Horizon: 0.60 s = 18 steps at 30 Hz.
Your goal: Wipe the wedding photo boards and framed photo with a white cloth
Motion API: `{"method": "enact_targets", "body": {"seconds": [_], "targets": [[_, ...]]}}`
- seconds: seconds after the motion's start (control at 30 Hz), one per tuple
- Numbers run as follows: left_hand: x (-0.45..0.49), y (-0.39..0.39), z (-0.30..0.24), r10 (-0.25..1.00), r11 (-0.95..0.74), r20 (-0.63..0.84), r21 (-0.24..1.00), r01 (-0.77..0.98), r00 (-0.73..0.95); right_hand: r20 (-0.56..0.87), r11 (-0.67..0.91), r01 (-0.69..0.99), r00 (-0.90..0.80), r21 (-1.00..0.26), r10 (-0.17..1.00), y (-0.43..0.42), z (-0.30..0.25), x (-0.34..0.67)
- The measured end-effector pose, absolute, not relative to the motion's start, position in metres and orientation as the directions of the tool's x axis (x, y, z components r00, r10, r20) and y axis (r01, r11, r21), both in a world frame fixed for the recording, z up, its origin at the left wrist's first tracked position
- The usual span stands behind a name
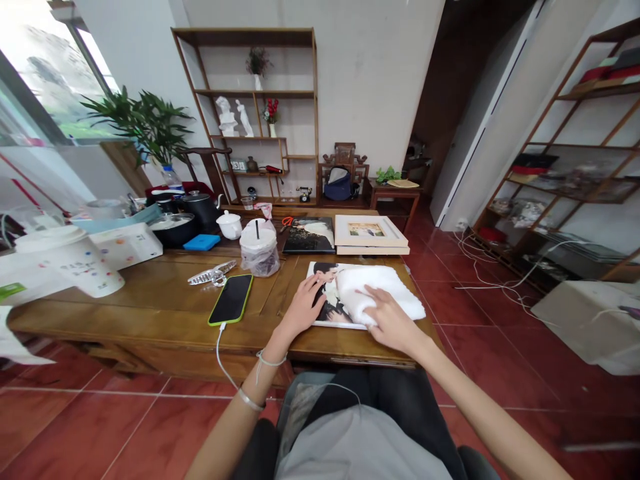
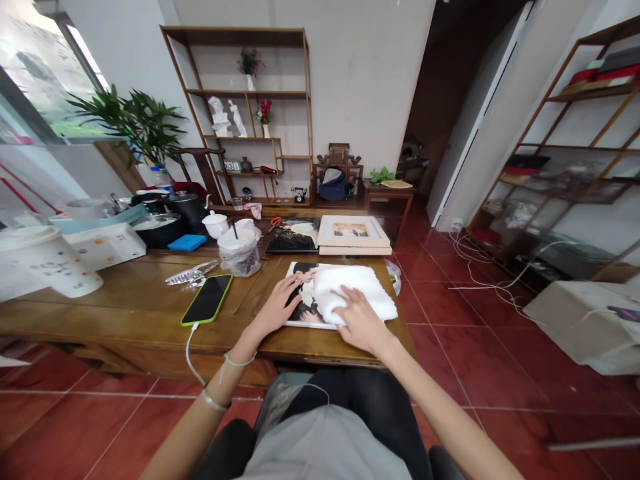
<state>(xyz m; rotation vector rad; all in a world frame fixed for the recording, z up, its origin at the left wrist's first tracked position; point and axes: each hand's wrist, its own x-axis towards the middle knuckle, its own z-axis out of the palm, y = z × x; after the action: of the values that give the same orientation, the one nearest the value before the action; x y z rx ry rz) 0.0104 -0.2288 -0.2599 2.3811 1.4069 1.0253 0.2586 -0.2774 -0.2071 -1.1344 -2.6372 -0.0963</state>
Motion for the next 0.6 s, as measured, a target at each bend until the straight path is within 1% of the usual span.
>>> {"method": "enact_targets", "body": {"seconds": [0.1, 0.2, 0.3, 0.47, 0.6], "targets": [[0.01, -0.228, -0.26, 0.825, -0.536, 0.472, 0.483, 0.693, 0.309, 0.237, 0.754, 0.654, -0.725, -0.055, 0.647, -0.293, -0.201, 0.257], [0.009, -0.228, -0.26, 0.829, -0.533, 0.466, 0.486, 0.693, 0.311, 0.227, 0.781, 0.623, -0.754, -0.051, 0.616, -0.283, -0.195, 0.259], [0.009, -0.229, -0.259, 0.833, -0.529, 0.456, 0.493, 0.691, 0.312, 0.251, 0.752, 0.658, -0.721, -0.045, 0.645, -0.254, -0.192, 0.266], [0.009, -0.229, -0.259, 0.833, -0.53, 0.461, 0.508, 0.679, 0.306, 0.292, 0.645, 0.763, -0.609, -0.04, 0.738, -0.203, -0.198, 0.288], [0.009, -0.23, -0.258, 0.838, -0.527, 0.446, 0.512, 0.678, 0.314, 0.298, 0.599, 0.8, -0.565, -0.028, 0.769, -0.192, -0.204, 0.294]]}}
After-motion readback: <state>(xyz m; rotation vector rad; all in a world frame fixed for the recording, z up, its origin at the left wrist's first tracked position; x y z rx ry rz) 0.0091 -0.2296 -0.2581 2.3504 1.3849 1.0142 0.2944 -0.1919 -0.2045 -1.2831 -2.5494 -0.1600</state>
